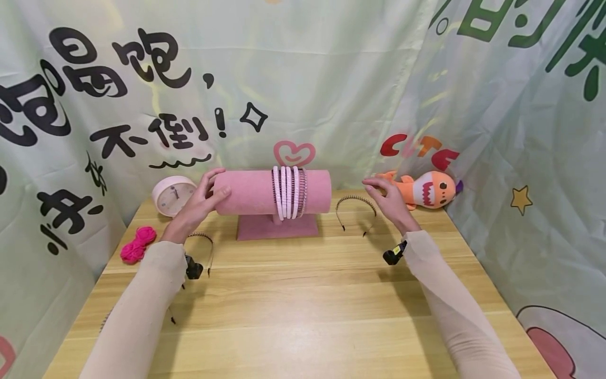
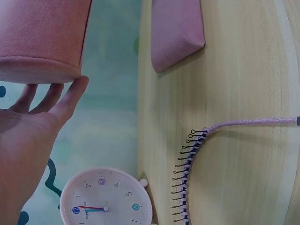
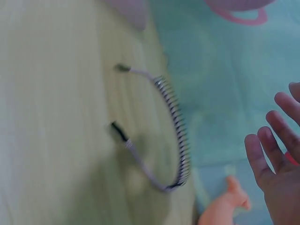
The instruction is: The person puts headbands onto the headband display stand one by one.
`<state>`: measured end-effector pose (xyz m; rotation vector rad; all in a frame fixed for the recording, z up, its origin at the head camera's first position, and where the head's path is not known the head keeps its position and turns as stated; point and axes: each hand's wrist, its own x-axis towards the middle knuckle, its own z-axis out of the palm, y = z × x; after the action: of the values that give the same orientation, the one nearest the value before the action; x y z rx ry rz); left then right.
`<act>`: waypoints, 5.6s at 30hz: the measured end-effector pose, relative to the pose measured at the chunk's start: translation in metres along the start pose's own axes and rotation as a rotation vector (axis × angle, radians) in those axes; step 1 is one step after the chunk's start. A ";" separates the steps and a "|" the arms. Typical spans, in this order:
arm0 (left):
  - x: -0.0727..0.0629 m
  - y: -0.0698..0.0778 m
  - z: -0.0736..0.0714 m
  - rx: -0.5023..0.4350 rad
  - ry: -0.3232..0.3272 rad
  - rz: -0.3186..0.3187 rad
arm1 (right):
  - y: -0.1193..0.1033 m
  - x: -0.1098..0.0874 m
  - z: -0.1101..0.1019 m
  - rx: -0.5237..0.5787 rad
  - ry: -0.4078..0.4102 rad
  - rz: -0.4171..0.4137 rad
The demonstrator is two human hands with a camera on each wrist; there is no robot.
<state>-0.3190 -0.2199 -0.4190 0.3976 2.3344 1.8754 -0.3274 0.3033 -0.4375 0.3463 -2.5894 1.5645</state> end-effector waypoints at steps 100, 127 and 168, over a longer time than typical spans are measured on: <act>0.001 -0.001 0.000 0.005 -0.001 0.012 | 0.055 -0.028 -0.014 0.075 -0.034 0.401; 0.000 -0.001 0.000 0.006 0.006 0.010 | 0.058 -0.043 -0.022 0.123 -0.101 0.419; 0.001 -0.002 -0.001 0.011 -0.002 0.008 | 0.061 -0.056 -0.029 0.203 -0.243 0.369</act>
<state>-0.3200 -0.2210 -0.4208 0.4102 2.3463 1.8646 -0.2884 0.3642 -0.4873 0.0763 -2.8058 2.0300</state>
